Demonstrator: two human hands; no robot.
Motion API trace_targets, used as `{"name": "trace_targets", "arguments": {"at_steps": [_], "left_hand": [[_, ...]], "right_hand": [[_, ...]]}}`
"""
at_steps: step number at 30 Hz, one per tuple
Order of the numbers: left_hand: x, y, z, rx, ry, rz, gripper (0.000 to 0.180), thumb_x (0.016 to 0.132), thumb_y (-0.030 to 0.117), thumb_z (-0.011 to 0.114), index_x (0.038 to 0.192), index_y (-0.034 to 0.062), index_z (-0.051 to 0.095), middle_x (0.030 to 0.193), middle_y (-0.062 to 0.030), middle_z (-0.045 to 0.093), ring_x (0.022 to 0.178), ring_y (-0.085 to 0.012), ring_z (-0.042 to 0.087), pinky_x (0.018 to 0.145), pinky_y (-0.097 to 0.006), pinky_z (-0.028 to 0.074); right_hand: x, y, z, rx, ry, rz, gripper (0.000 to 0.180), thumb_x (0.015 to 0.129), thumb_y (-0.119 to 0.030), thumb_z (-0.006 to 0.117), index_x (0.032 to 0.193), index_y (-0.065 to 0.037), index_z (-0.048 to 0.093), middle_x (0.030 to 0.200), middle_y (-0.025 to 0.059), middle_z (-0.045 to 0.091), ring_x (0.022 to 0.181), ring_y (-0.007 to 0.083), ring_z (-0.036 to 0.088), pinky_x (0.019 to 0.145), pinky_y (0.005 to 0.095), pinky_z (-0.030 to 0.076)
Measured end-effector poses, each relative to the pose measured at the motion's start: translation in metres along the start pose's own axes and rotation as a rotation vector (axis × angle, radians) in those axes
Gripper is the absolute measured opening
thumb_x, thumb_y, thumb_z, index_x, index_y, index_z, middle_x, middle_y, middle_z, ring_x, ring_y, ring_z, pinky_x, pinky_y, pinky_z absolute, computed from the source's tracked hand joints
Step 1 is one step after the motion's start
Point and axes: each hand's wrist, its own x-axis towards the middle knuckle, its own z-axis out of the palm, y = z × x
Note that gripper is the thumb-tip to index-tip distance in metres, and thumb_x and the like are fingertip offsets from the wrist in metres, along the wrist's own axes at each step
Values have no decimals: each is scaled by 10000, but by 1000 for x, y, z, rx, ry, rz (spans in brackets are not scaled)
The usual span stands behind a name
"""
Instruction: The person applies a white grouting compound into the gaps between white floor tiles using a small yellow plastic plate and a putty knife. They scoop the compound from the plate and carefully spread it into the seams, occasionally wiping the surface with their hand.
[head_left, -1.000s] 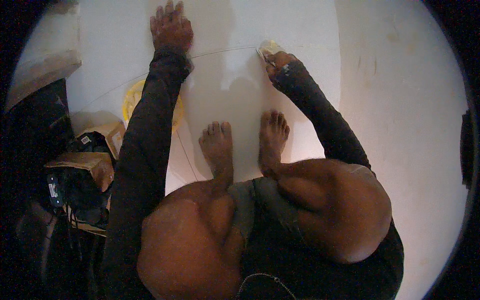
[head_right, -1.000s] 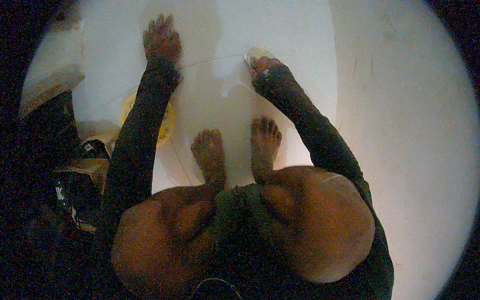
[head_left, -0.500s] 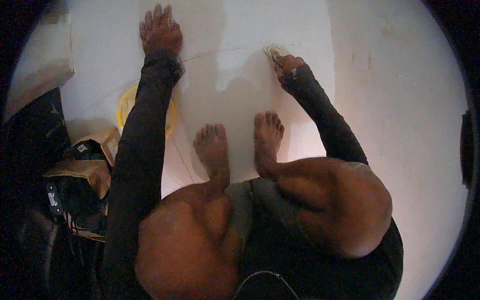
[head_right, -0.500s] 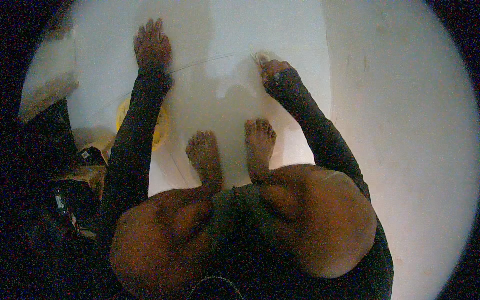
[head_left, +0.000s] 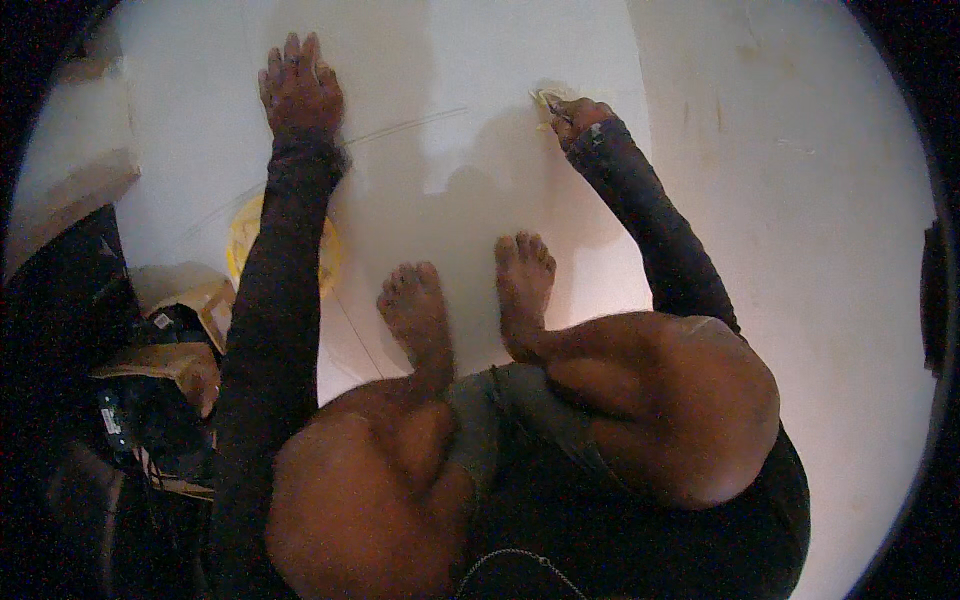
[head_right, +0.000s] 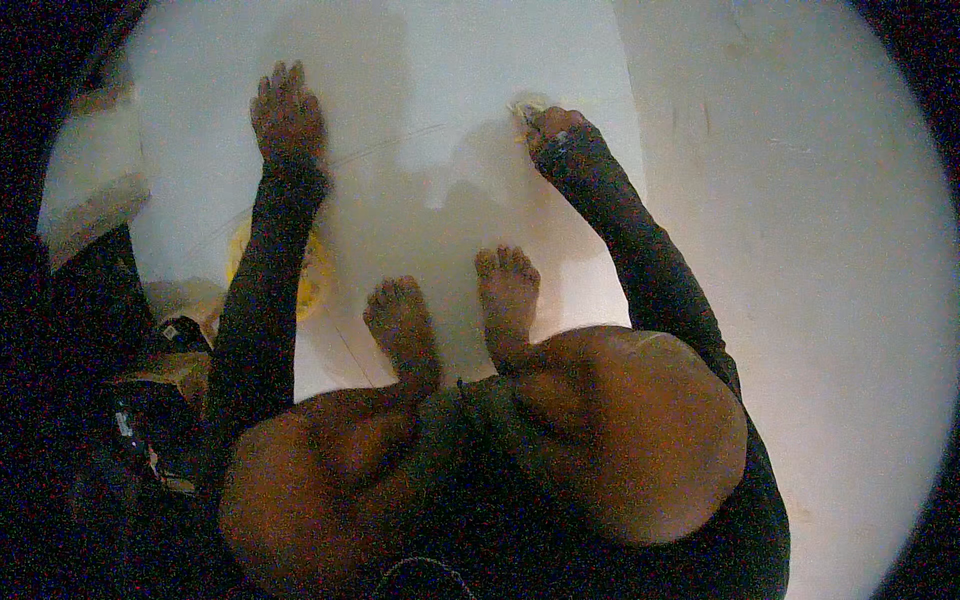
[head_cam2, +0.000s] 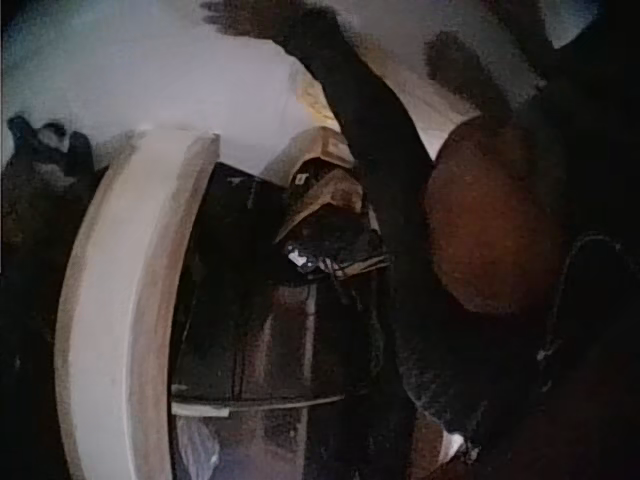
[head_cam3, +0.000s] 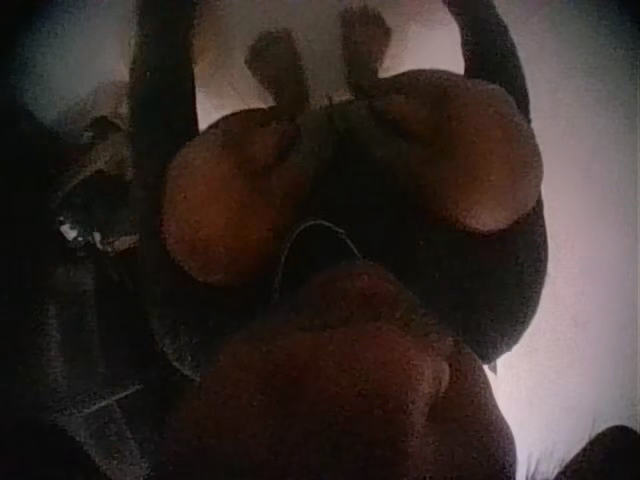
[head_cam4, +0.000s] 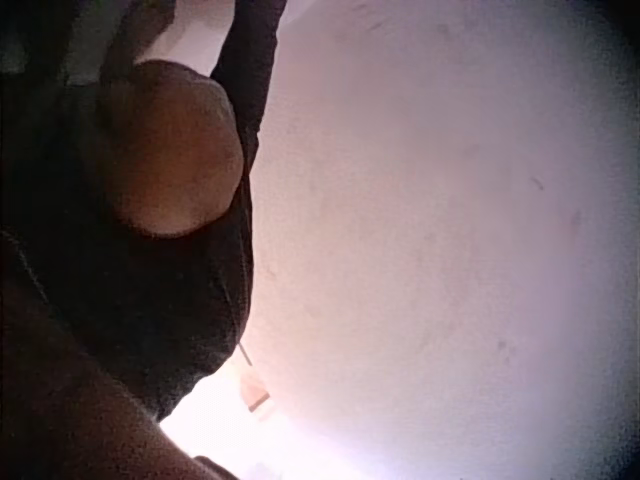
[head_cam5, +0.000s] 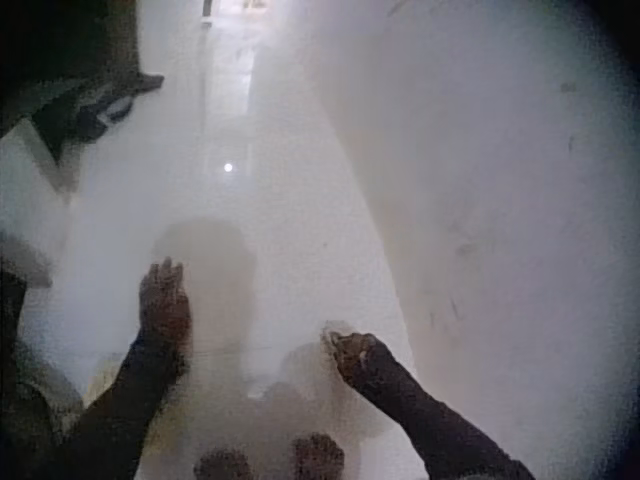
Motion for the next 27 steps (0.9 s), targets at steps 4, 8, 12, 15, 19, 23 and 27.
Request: {"name": "trace_targets", "arguments": {"at_steps": [4, 8, 12, 15, 19, 23, 27], "left_hand": [[-1, 5, 10, 50, 8, 42, 496, 927, 281, 487, 1420, 220, 488, 1518, -69, 425, 1405, -343, 367, 1159, -561, 238], [-7, 6, 9, 31, -8, 30, 502, 917, 277, 497, 1415, 216, 494, 1520, -69, 423, 1405, -344, 367, 1157, -566, 237], [-12, -3, 4, 12, -24, 8, 499, 914, 274, 499, 1409, 216, 502, 1518, -68, 427, 1403, -346, 370, 1154, -570, 238], [-11, -2, 12, -19, 15, 37, 499, 913, 271, 499, 1408, 212, 503, 1513, -69, 434, 1399, -348, 375, 1152, -575, 238], [-14, -1, 14, 35, -11, 53, 496, 917, 270, 491, 1409, 207, 503, 1510, -77, 438, 1396, -357, 378, 1151, -581, 236], [-7, 10, 21, 24, -8, 64, 486, 927, 275, 470, 1406, 201, 506, 1514, -89, 431, 1393, -372, 378, 1145, -591, 239], [-14, 2, 25, 42, -15, 31, 473, 932, 275, 457, 1394, 191, 519, 1510, -104, 433, 1396, -366, 377, 1140, -567, 266]], "right_hand": [[-11, 33, 36, -289, -320, 60, 197, 948, -188, 536, 980, -27, 645, 883, 212, 658, 778, 394, 646, 711, 491, 539], [-24, 51, 39, -168, -66, -35, 187, 943, -174, 549, 999, -27, 650, 871, 215, 657, 756, 393, 648, 697, 483, 542], [-27, 53, 24, 55, -4, -79, 188, 928, -165, 579, 1023, -21, 655, 874, 215, 656, 751, 402, 643, 693, 475, 541], [-9, 55, 12, -87, -71, -287, 204, 915, -154, 578, 1053, -16, 639, 882, 204, 637, 783, 375, 633, 708, 466, 529], [-2, 14, 26, -229, 181, -482, 192, 927, -123, 515, 1044, -3, 608, 865, 203, 615, 814, 345, 615, 754, 427, 514], [-40, 17, 36, -121, -83, -231, 193, 895, -95, 521, 1021, 14, 619, 820, 169, 613, 810, 346, 614, 713, 443, 520], [-57, 23, 1, -20, -210, -493, 170, 881, -132, 560, 967, -42, 676, 885, 167, 652, 818, 334, 638, 717, 421, 536]]}}
